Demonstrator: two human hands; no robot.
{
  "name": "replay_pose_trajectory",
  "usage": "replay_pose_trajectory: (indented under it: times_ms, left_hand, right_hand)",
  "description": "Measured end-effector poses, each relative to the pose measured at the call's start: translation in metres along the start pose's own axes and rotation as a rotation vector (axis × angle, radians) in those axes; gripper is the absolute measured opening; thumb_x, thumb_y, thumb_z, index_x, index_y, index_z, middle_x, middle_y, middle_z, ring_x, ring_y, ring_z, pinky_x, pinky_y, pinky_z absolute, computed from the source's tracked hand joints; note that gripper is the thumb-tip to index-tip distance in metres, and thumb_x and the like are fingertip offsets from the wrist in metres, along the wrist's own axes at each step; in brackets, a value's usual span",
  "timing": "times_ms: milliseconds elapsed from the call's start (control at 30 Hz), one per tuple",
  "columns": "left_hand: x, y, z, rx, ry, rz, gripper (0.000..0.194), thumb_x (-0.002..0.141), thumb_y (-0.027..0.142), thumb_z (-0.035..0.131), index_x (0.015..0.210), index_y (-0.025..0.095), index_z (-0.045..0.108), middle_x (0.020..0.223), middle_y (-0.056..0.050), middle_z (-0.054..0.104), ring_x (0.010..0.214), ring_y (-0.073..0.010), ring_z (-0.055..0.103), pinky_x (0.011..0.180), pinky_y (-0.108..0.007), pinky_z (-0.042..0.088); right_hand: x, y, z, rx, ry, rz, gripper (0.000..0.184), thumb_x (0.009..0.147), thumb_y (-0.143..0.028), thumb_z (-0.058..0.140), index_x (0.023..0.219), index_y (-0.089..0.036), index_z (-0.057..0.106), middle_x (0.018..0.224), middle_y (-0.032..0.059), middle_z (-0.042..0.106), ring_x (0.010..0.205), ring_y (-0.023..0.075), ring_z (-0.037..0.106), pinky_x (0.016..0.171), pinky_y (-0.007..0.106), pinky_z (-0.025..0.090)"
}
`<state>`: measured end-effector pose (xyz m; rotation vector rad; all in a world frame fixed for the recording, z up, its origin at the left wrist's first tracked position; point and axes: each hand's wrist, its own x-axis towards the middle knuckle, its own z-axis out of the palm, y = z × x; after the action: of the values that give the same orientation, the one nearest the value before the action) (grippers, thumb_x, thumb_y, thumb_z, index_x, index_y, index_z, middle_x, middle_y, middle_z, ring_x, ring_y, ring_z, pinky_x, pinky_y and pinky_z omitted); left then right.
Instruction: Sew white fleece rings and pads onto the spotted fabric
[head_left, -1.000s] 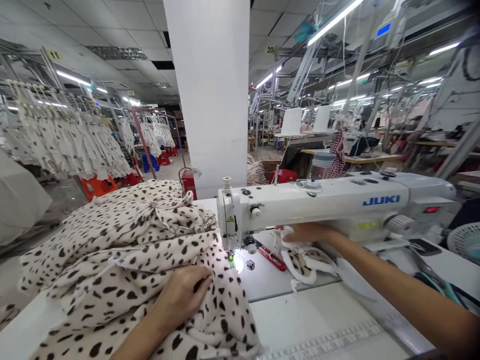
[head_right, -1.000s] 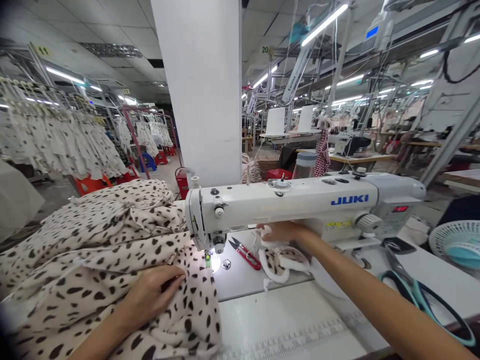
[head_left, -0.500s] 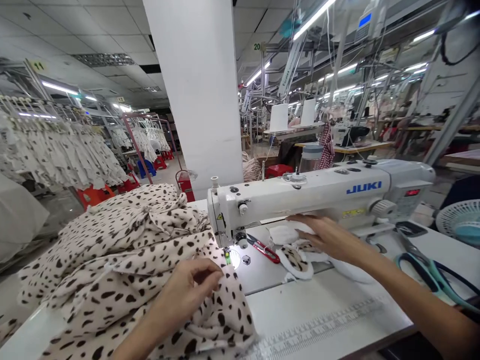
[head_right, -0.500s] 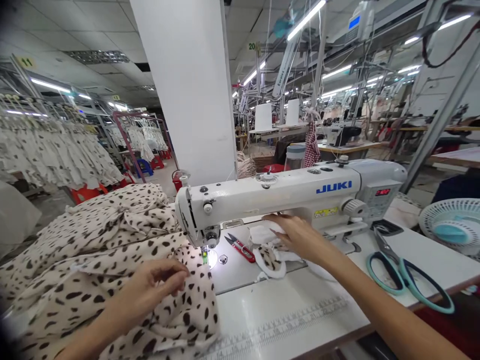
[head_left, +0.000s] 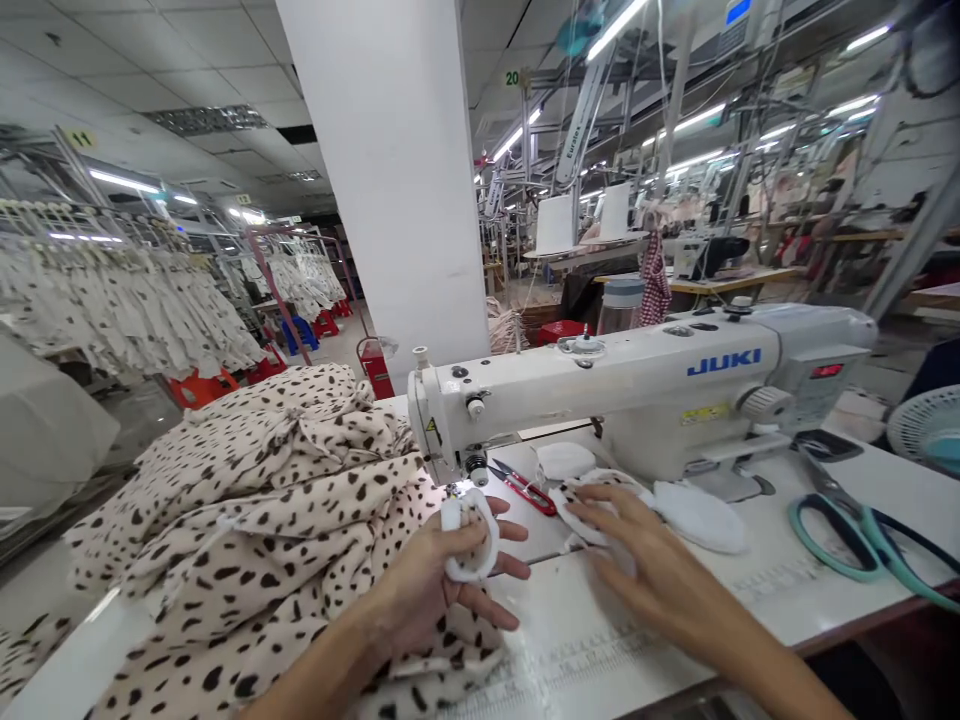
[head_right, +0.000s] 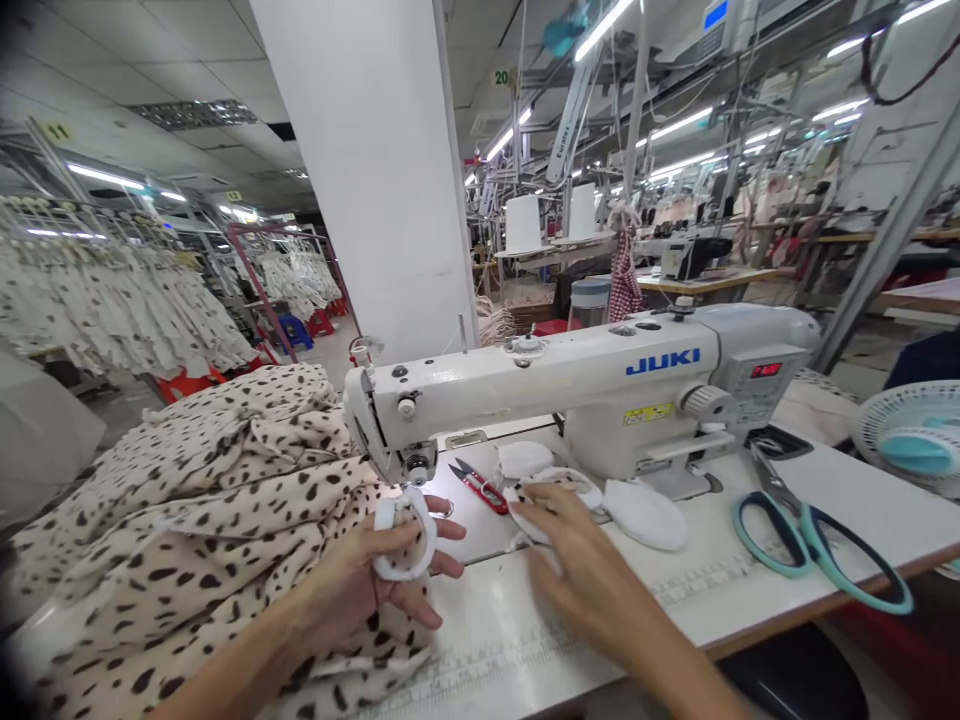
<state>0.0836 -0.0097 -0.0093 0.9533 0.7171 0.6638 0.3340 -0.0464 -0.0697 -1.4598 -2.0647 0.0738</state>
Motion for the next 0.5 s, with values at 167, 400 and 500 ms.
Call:
replay_pose_trajectory:
  times_ms: [167,400,500]
  left_hand:
    - [-0.002,0.004,-0.035,-0.111,-0.153,-0.009,0.043,0.069,0.003,0.065,0.111,0.013,0.058,0.097,-0.011,0.067,0.08,-0.024,0.07,0.063,-0.035,0.061]
    - [0.001,-0.013,-0.047,-0.255,-0.249,-0.026,0.039,0.09,0.041,0.059,0.114,0.011,0.06,0.105,-0.016,0.066,0.091,-0.031,0.07,0.072,-0.042,0.059]
    - [0.001,-0.016,-0.047,-0.27,-0.183,-0.048,0.039,0.092,0.042,0.055,0.109,0.008,0.064,0.104,-0.017,0.067,0.088,-0.0286,0.071,0.072,-0.039,0.059]
  right_hand:
    - [0.017,0.046,0.01,-0.175,0.047,0.049,0.043,0.082,-0.033,0.045,0.118,-0.023,0.065,0.116,0.0126,0.067,0.103,0.0345,0.065,0.078,0.051,0.057]
    - [0.02,0.044,0.008,-0.166,0.09,0.062,0.032,0.084,-0.042,0.04,0.102,-0.036,0.067,0.102,0.0081,0.072,0.087,0.0334,0.07,0.059,0.045,0.058]
    - [0.03,0.04,-0.01,-0.2,0.162,0.166,0.034,0.09,-0.044,0.036,0.1,-0.031,0.066,0.088,0.0108,0.073,0.069,0.0318,0.069,0.06,0.045,0.056]
